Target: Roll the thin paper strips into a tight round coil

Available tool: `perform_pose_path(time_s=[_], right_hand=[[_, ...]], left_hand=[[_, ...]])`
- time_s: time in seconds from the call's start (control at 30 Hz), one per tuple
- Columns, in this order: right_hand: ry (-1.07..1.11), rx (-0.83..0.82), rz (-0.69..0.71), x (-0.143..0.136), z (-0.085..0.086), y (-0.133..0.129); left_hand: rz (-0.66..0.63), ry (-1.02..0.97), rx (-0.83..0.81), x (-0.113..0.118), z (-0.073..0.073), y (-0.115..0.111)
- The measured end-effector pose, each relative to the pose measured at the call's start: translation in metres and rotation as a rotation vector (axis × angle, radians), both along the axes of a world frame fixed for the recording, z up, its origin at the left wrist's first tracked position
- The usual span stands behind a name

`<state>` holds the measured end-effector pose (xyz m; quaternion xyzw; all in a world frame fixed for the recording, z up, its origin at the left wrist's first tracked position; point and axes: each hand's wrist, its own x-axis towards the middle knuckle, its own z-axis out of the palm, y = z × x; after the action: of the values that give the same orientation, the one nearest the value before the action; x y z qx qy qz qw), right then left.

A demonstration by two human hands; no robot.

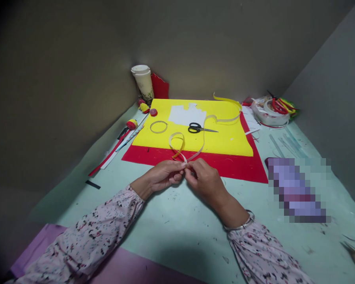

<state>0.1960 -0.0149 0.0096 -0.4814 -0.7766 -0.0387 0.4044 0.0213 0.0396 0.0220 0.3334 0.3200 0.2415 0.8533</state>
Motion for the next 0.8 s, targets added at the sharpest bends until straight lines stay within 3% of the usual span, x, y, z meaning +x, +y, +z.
perform_pose_path(time_s=[0.8], right_hand=[[0.030, -0.069, 0.005, 0.0003, -0.0004, -0.0004]], left_hand=[[0.014, -0.009, -0.006, 0.0002, 0.0008, -0.0007]])
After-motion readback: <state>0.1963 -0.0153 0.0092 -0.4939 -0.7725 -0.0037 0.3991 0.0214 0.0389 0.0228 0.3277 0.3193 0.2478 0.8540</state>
